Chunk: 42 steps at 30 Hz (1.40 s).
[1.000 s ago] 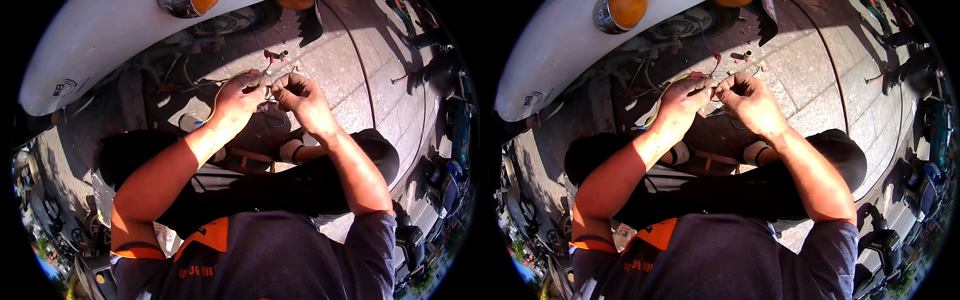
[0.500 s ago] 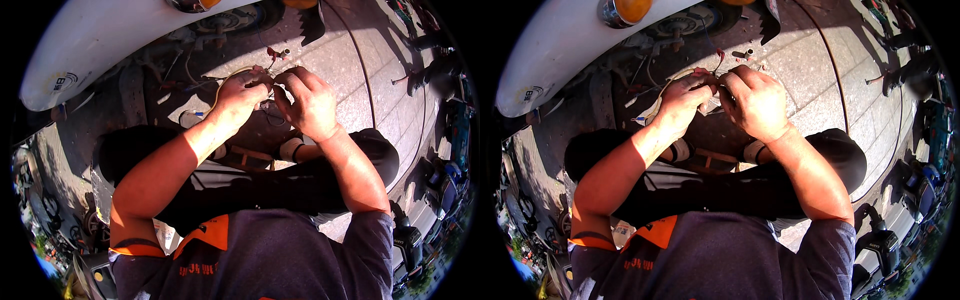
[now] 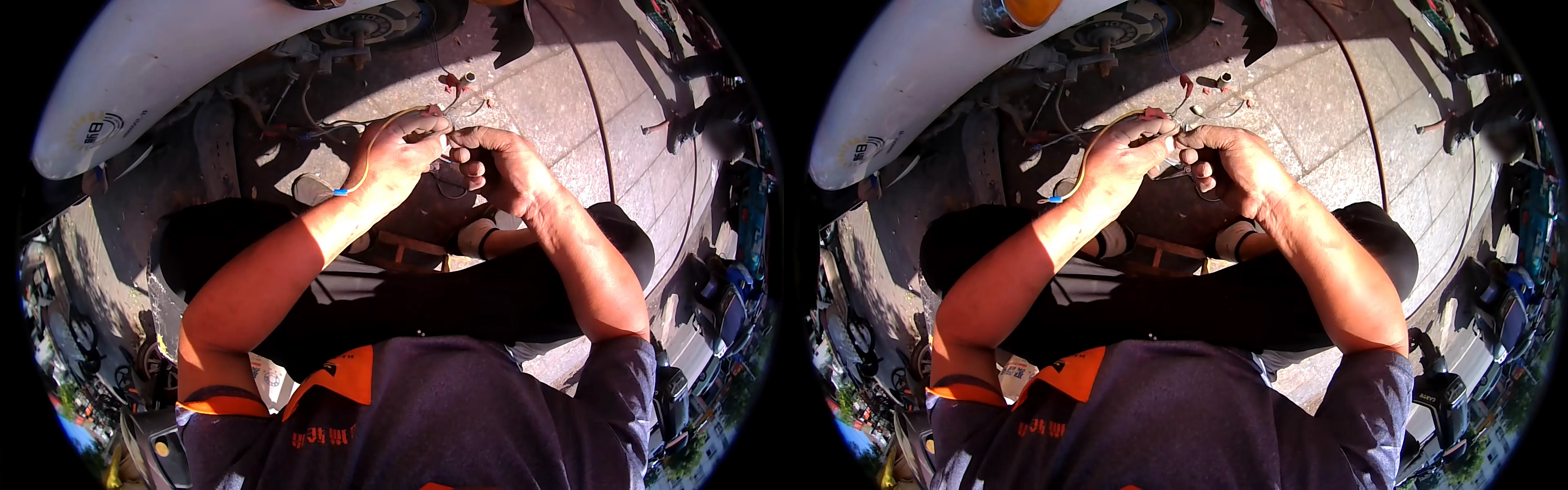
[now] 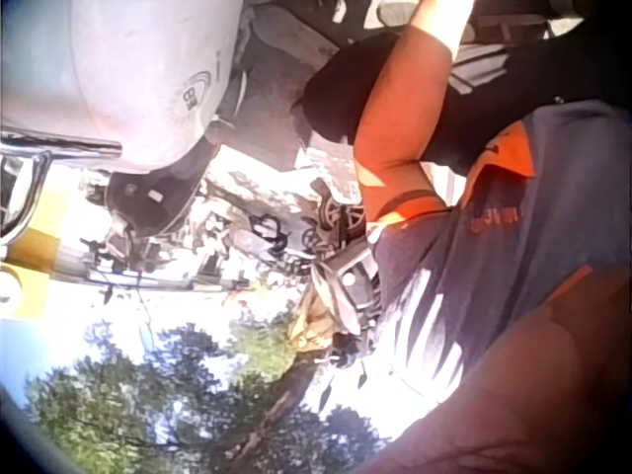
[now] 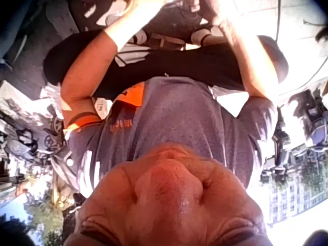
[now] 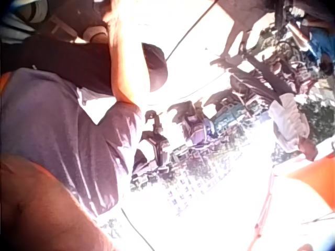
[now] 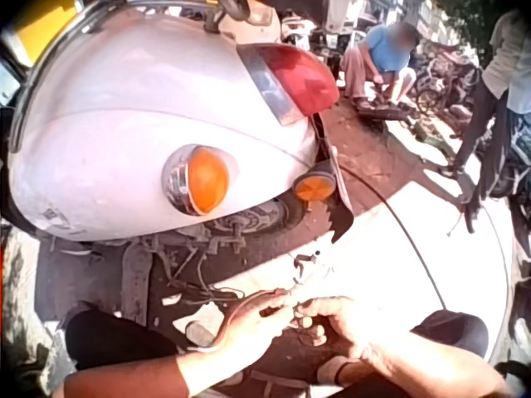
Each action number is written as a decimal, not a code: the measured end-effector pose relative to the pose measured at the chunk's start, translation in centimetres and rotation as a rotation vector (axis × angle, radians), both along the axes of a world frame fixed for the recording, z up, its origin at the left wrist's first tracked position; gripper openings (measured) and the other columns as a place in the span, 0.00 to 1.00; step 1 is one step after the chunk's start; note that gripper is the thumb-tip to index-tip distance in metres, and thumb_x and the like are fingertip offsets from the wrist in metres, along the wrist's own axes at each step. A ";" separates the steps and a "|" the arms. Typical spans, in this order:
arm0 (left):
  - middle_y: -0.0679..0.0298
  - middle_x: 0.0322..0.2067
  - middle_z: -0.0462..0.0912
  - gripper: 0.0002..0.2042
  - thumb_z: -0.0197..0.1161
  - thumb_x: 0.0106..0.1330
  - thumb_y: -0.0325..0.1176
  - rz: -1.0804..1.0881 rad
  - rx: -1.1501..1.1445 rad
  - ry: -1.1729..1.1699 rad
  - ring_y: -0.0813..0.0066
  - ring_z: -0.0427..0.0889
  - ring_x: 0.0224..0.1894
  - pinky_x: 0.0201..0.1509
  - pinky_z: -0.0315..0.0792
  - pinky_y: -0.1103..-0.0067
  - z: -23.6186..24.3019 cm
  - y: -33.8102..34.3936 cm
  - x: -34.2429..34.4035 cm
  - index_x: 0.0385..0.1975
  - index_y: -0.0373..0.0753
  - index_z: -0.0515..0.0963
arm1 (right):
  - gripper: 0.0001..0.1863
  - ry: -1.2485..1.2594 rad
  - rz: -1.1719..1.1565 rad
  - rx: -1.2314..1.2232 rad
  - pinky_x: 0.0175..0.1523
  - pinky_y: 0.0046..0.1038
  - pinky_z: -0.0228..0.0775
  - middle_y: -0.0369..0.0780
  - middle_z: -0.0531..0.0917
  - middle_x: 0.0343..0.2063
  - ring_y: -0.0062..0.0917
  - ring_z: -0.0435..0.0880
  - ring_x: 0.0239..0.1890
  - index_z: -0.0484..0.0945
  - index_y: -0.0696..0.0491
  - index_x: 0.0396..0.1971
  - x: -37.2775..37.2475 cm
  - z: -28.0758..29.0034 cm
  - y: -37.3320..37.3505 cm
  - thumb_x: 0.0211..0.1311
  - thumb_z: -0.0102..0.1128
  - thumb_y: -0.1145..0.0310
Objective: The person connects and organizes electrical wires on the rear of a motorcycle by hand and using scissors.
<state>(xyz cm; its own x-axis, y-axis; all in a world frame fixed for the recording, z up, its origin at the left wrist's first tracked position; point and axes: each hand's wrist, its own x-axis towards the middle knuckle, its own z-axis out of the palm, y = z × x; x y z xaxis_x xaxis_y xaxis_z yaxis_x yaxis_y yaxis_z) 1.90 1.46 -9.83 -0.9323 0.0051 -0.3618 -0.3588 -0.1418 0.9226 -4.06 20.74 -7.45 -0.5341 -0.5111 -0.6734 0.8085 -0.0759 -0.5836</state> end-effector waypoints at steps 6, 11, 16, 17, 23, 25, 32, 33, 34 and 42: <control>0.70 0.43 0.85 0.11 0.65 0.71 0.27 0.020 0.129 -0.102 0.84 0.77 0.39 0.42 0.71 0.83 1.1 -0.4 -0.9 0.50 0.34 0.85 | 0.13 1.529 0.204 0.685 0.37 0.35 0.81 0.39 0.85 0.33 0.32 0.86 0.30 0.82 0.52 0.44 1.3 1.2 -0.5 0.60 0.73 0.70; 0.70 0.43 0.85 0.11 0.63 0.71 0.26 0.021 0.065 -0.122 0.85 0.78 0.42 0.43 0.71 0.83 1.5 -0.2 -0.9 0.50 0.35 0.85 | 0.13 1.807 0.314 0.871 0.35 0.37 0.80 0.37 0.82 0.32 0.36 0.86 0.32 0.83 0.48 0.40 0.9 1.6 -0.3 0.54 0.73 0.68; 0.70 0.45 0.86 0.11 0.63 0.71 0.26 -0.008 0.054 -0.057 0.85 0.79 0.44 0.44 0.71 0.84 0.7 -0.3 -0.7 0.51 0.37 0.84 | 0.11 1.876 0.346 0.887 0.34 0.36 0.80 0.37 0.82 0.31 0.35 0.86 0.31 0.83 0.48 0.38 1.0 1.9 -0.6 0.55 0.74 0.66; 0.70 0.45 0.86 0.12 0.63 0.71 0.26 -0.021 0.063 -0.032 0.86 0.79 0.44 0.44 0.71 0.84 0.6 -0.3 -0.7 0.51 0.37 0.84 | 0.11 1.864 0.345 0.895 0.34 0.36 0.80 0.37 0.82 0.31 0.35 0.86 0.31 0.83 0.48 0.37 1.1 1.9 -0.8 0.56 0.74 0.65; 0.69 0.45 0.86 0.12 0.64 0.70 0.24 0.022 0.000 -0.053 0.85 0.80 0.41 0.41 0.72 0.84 0.5 0.0 -0.6 0.52 0.37 0.83 | 0.10 0.670 0.138 0.445 0.31 0.26 0.68 0.34 0.79 0.24 0.23 0.77 0.26 0.85 0.54 0.32 0.4 0.2 -0.6 0.67 0.67 0.63; 0.69 0.44 0.86 0.12 0.65 0.71 0.24 0.004 0.059 -0.030 0.85 0.80 0.40 0.39 0.73 0.84 0.6 0.2 0.0 0.52 0.37 0.82 | 0.11 0.001 -0.042 0.099 0.31 0.19 0.57 0.31 0.77 0.25 0.16 0.68 0.25 0.84 0.56 0.35 0.2 0.1 -0.1 0.71 0.65 0.63; 0.70 0.43 0.85 0.10 0.64 0.69 0.27 0.026 0.042 -0.089 0.85 0.77 0.34 0.38 0.72 0.85 1.6 -0.2 -0.7 0.48 0.36 0.85 | 0.14 1.658 0.165 0.718 0.36 0.35 0.78 0.40 0.83 0.33 0.34 0.84 0.30 0.84 0.52 0.41 1.0 1.0 -1.0 0.55 0.75 0.69; 0.70 0.43 0.85 0.10 0.64 0.69 0.27 0.015 0.023 -0.110 0.85 0.77 0.34 0.39 0.71 0.85 1.8 -0.2 -0.9 0.48 0.36 0.85 | 0.15 1.794 0.241 0.809 0.37 0.37 0.80 0.38 0.84 0.35 0.38 0.85 0.33 0.84 0.50 0.41 1.0 1.4 -0.6 0.53 0.74 0.69; 0.70 0.43 0.85 0.10 0.64 0.69 0.27 0.012 0.035 -0.106 0.85 0.77 0.35 0.39 0.71 0.85 1.9 -0.2 -0.8 0.48 0.36 0.85 | 0.14 1.865 0.245 0.833 0.37 0.37 0.80 0.38 0.83 0.35 0.37 0.85 0.33 0.84 0.50 0.40 1.0 1.3 -0.6 0.53 0.74 0.69; 0.72 0.38 0.85 0.09 0.65 0.70 0.26 0.016 0.046 0.015 0.87 0.77 0.34 0.37 0.71 0.84 0.5 -0.5 -0.6 0.47 0.35 0.85 | 0.08 1.616 0.223 0.805 0.37 0.37 0.79 0.40 0.84 0.28 0.37 0.86 0.31 0.84 0.53 0.31 1.0 0.8 -1.4 0.56 0.73 0.67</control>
<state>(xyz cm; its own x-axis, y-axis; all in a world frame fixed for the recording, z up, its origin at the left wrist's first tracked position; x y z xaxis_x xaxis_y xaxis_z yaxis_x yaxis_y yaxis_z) 1.25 1.00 -9.31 -0.9375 0.0064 -0.3478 -0.3427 -0.1894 0.9202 -3.02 19.36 -6.61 -0.8139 -0.5042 0.2886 -0.5718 0.6071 -0.5519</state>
